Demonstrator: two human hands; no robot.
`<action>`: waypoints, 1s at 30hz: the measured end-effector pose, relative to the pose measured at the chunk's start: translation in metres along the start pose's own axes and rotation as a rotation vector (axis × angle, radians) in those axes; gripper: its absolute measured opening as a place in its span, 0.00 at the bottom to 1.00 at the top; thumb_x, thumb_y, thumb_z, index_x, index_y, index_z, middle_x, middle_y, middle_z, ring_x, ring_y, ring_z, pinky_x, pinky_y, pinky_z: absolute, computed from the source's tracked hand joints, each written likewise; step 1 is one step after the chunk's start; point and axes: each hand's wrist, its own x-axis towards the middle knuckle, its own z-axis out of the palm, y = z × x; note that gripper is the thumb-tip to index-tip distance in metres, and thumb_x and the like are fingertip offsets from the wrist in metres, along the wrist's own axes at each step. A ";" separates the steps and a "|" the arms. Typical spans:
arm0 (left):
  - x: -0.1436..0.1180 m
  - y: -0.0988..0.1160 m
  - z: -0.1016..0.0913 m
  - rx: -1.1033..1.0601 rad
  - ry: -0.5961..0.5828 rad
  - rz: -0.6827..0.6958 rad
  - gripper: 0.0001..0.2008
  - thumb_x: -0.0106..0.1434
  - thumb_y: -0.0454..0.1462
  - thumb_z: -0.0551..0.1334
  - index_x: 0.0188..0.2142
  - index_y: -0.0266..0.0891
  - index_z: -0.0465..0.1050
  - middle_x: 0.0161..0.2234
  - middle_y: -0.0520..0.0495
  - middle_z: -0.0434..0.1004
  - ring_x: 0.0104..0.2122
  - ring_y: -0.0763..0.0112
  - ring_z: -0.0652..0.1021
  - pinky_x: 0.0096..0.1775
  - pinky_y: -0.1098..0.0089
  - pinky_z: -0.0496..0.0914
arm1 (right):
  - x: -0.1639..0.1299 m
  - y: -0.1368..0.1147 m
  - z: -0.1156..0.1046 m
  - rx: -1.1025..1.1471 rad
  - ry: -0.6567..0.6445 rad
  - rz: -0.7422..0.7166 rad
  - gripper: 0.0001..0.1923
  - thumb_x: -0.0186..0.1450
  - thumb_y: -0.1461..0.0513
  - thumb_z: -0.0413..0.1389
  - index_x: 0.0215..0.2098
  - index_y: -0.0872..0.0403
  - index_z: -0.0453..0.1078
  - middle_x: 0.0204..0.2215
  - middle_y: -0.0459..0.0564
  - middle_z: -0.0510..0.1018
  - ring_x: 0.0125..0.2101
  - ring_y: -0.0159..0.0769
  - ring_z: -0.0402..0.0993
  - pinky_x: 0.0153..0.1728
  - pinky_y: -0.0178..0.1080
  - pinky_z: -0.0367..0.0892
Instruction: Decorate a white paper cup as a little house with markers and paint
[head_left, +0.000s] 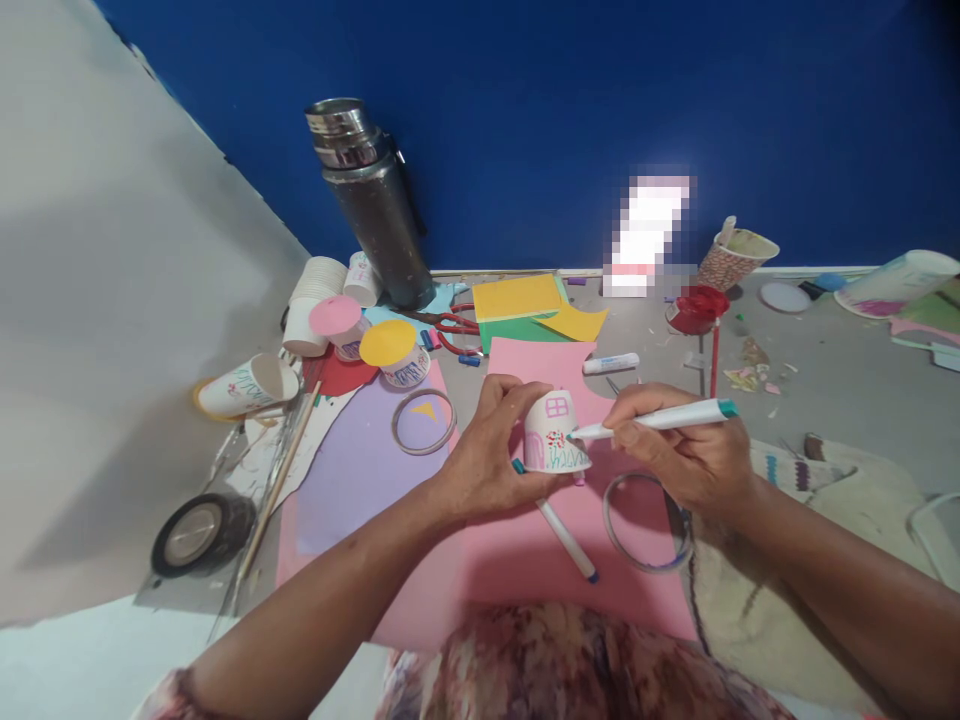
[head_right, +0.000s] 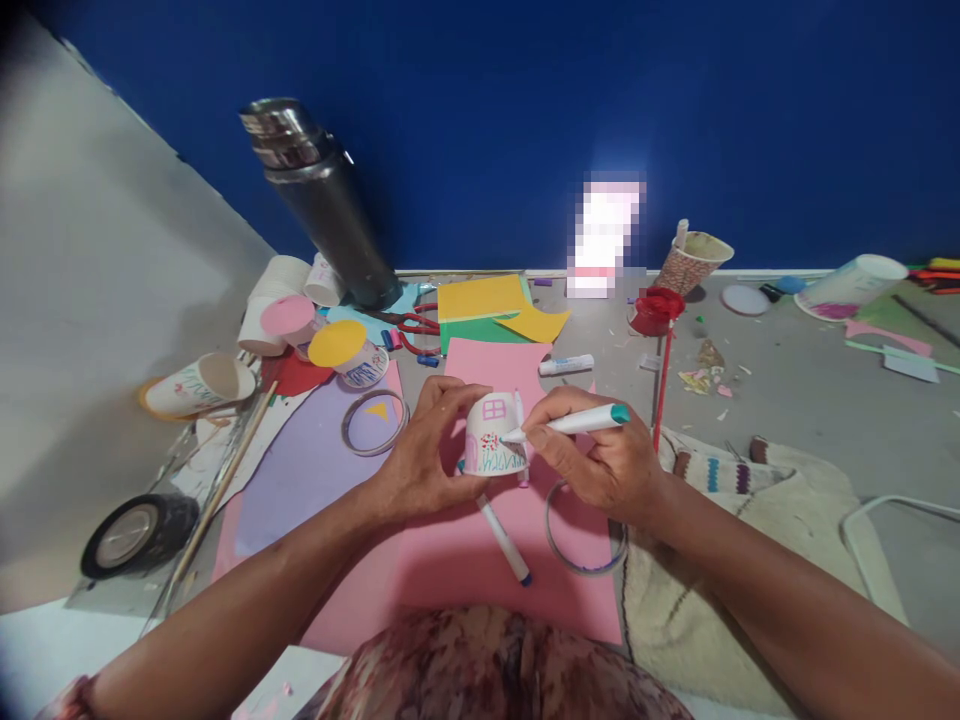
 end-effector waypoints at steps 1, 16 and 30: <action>0.000 0.000 0.000 0.002 -0.001 -0.002 0.41 0.52 0.47 0.79 0.62 0.46 0.68 0.53 0.41 0.67 0.56 0.54 0.71 0.56 0.56 0.74 | 0.000 0.000 0.000 0.004 -0.008 0.004 0.09 0.69 0.69 0.58 0.37 0.48 0.76 0.30 0.45 0.84 0.25 0.33 0.79 0.29 0.36 0.74; 0.000 0.000 0.001 0.001 0.000 0.013 0.42 0.51 0.47 0.80 0.62 0.45 0.68 0.53 0.41 0.66 0.56 0.54 0.71 0.54 0.57 0.75 | 0.000 0.002 0.000 -0.035 0.011 -0.032 0.08 0.69 0.69 0.58 0.38 0.50 0.76 0.31 0.45 0.84 0.26 0.32 0.79 0.28 0.34 0.73; -0.001 0.001 0.001 0.038 0.006 0.045 0.40 0.53 0.46 0.78 0.62 0.45 0.66 0.52 0.41 0.63 0.56 0.53 0.69 0.55 0.54 0.75 | 0.000 0.002 0.003 -0.025 -0.013 -0.036 0.10 0.69 0.69 0.58 0.39 0.48 0.76 0.30 0.46 0.84 0.26 0.33 0.79 0.27 0.35 0.73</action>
